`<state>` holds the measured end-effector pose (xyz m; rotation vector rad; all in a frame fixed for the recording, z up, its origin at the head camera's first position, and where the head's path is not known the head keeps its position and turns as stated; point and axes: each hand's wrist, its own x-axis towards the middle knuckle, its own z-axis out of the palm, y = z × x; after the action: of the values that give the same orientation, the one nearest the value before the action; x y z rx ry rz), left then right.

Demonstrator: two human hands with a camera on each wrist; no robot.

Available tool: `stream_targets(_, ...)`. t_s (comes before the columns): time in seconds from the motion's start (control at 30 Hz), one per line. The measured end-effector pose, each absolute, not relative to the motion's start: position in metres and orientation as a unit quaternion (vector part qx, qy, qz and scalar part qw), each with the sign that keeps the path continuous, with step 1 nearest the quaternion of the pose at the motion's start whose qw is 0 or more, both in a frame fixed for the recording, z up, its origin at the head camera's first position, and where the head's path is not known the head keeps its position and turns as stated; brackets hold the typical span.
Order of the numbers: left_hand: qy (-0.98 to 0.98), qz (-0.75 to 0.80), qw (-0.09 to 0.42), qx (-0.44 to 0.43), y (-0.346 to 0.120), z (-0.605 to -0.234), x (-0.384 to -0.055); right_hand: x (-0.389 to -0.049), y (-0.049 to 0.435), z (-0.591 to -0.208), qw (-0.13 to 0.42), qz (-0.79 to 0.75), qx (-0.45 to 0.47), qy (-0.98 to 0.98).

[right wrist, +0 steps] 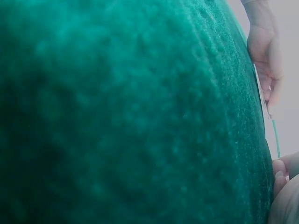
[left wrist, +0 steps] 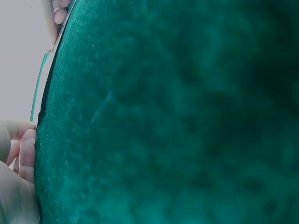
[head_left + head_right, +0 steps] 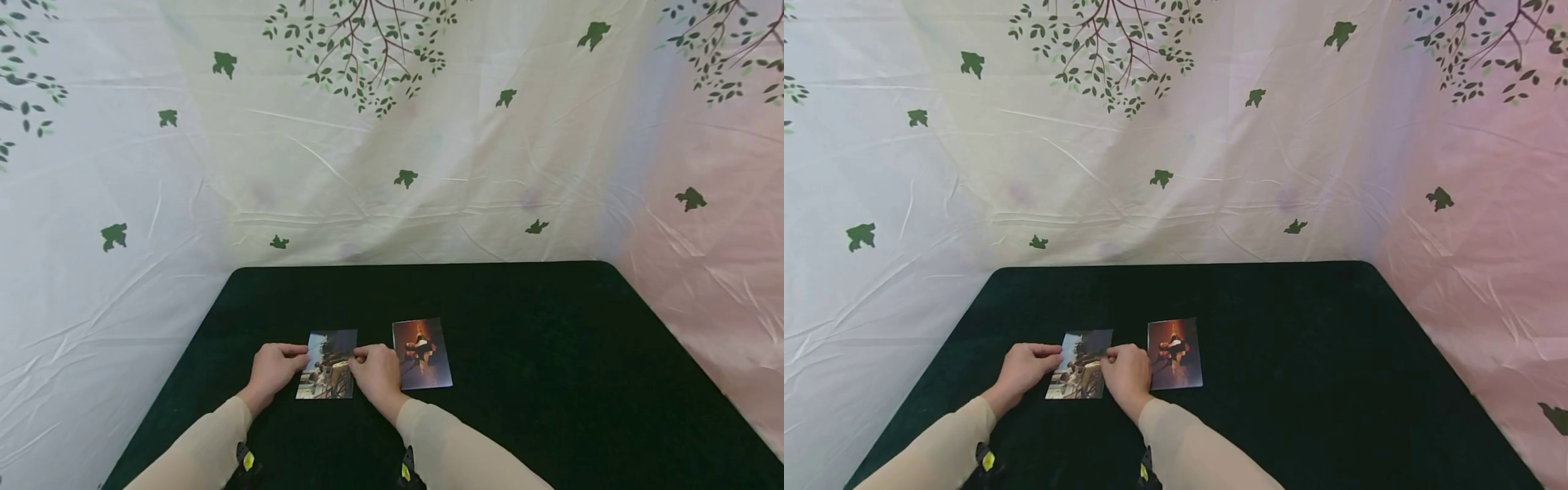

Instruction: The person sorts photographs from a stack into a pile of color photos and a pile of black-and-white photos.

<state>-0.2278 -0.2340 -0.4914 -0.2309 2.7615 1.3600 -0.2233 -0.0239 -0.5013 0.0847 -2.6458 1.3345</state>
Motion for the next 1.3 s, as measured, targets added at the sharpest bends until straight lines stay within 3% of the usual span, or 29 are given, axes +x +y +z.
stream_targets(0.4,0.901,0.428,0.029,-0.073,-0.232,-0.488,-0.229,-0.226,-0.022,-0.501,0.079,0.446,0.028,-0.891)
stream_targets(0.77,0.869,0.489,0.027,-0.071,-0.229,-0.476,-0.23,-0.23,-0.007,-0.479,0.001,0.543,0.035,-0.839)
stream_targets(1.07,0.807,0.586,0.062,-0.018,-0.179,-0.451,-0.219,-0.231,0.064,-0.447,0.021,0.539,0.026,-0.842)
stream_targets(1.3,0.785,0.612,0.094,0.026,-0.132,-0.454,-0.222,-0.236,0.128,-0.457,0.029,0.523,-0.022,-0.852)
